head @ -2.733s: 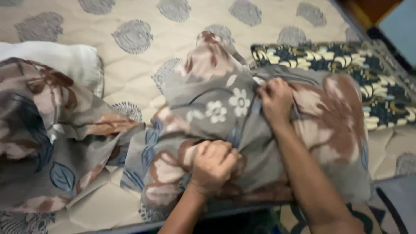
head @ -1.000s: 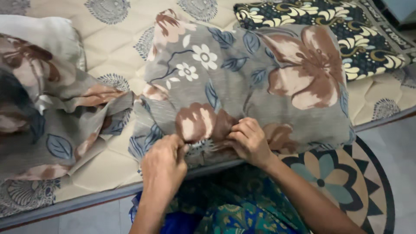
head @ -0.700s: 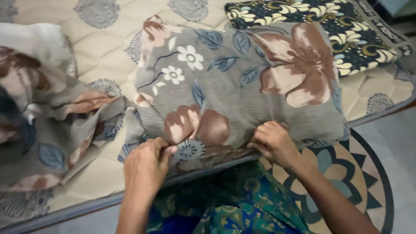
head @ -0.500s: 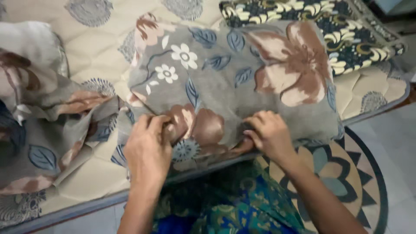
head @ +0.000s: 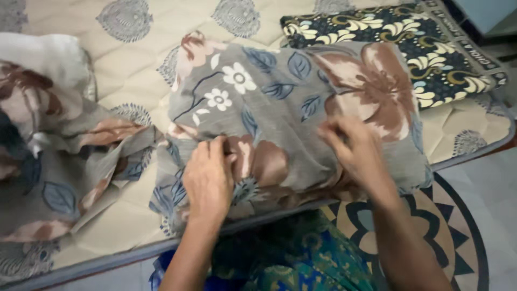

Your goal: The person stuffs a pillow into a floral-patterned pillowcase on a bed, smoothing the fabric and tucking the edges inside.

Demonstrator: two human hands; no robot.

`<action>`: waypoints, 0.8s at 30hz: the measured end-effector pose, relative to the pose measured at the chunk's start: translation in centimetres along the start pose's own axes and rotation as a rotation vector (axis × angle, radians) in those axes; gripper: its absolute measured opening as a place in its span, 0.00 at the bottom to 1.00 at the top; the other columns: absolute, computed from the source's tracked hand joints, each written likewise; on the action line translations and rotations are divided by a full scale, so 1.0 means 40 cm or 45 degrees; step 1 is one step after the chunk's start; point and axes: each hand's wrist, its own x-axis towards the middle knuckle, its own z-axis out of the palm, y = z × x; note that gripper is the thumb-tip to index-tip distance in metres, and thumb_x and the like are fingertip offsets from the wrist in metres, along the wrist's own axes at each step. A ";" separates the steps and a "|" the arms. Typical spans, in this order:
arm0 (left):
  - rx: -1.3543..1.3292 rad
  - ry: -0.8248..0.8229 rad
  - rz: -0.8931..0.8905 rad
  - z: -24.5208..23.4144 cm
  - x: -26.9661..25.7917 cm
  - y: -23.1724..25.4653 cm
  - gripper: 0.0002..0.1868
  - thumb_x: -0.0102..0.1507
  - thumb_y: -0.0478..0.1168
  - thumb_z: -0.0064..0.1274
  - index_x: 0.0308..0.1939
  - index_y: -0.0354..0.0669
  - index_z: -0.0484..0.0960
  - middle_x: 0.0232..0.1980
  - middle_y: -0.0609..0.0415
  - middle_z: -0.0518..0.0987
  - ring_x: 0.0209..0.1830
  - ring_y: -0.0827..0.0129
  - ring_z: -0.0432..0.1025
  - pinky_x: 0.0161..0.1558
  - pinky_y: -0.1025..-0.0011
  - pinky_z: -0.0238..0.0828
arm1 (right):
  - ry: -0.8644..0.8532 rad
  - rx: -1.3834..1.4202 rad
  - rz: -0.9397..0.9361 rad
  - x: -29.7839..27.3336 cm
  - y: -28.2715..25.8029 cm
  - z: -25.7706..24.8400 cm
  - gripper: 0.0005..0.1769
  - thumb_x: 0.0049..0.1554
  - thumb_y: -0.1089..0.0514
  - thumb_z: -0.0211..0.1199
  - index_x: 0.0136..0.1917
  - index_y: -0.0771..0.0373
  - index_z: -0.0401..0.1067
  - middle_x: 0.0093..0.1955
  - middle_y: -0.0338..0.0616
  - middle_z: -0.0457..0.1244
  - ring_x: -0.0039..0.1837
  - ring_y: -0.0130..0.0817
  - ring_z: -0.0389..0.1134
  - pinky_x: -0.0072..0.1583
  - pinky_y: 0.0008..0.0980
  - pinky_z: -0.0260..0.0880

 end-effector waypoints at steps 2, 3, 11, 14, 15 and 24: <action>0.020 -0.050 -0.041 0.015 -0.009 0.005 0.17 0.60 0.43 0.60 0.49 0.41 0.79 0.40 0.46 0.75 0.41 0.49 0.72 0.41 0.54 0.69 | 0.047 0.104 0.036 0.091 -0.028 0.079 0.16 0.61 0.49 0.66 0.51 0.64 0.77 0.46 0.51 0.70 0.46 0.40 0.73 0.49 0.35 0.70; 0.027 -0.060 -0.051 0.027 0.003 0.006 0.16 0.60 0.44 0.60 0.47 0.42 0.78 0.40 0.46 0.75 0.41 0.49 0.72 0.40 0.54 0.69 | 0.063 0.161 0.063 0.149 -0.034 0.125 0.18 0.61 0.46 0.66 0.53 0.63 0.77 0.47 0.50 0.71 0.46 0.40 0.74 0.48 0.36 0.71; -0.094 0.045 0.041 0.026 0.001 -0.015 0.14 0.61 0.45 0.58 0.47 0.42 0.79 0.40 0.47 0.75 0.38 0.52 0.72 0.38 0.57 0.69 | 0.062 -0.215 -0.081 0.275 0.064 0.294 0.16 0.59 0.46 0.66 0.45 0.61 0.73 0.40 0.55 0.68 0.45 0.57 0.70 0.46 0.54 0.65; -0.062 0.075 0.145 0.038 -0.003 -0.001 0.09 0.62 0.42 0.56 0.42 0.43 0.79 0.37 0.49 0.72 0.37 0.55 0.71 0.36 0.59 0.67 | -0.131 -0.345 0.190 0.233 0.099 0.211 0.18 0.56 0.42 0.66 0.45 0.59 0.75 0.37 0.55 0.68 0.43 0.57 0.70 0.47 0.53 0.66; -0.036 0.060 0.179 0.044 -0.009 0.004 0.06 0.62 0.40 0.55 0.40 0.43 0.78 0.36 0.49 0.71 0.36 0.55 0.71 0.36 0.59 0.66 | -0.216 -0.342 0.194 0.247 0.103 0.204 0.19 0.57 0.41 0.66 0.45 0.59 0.76 0.38 0.55 0.68 0.44 0.56 0.70 0.47 0.52 0.67; -0.033 0.021 0.281 0.056 -0.040 -0.018 0.06 0.62 0.37 0.53 0.42 0.42 0.82 0.33 0.51 0.71 0.34 0.60 0.70 0.34 0.62 0.66 | -0.099 0.083 0.083 0.553 0.023 0.391 0.21 0.55 0.40 0.69 0.48 0.59 0.79 0.42 0.46 0.71 0.43 0.42 0.75 0.45 0.38 0.72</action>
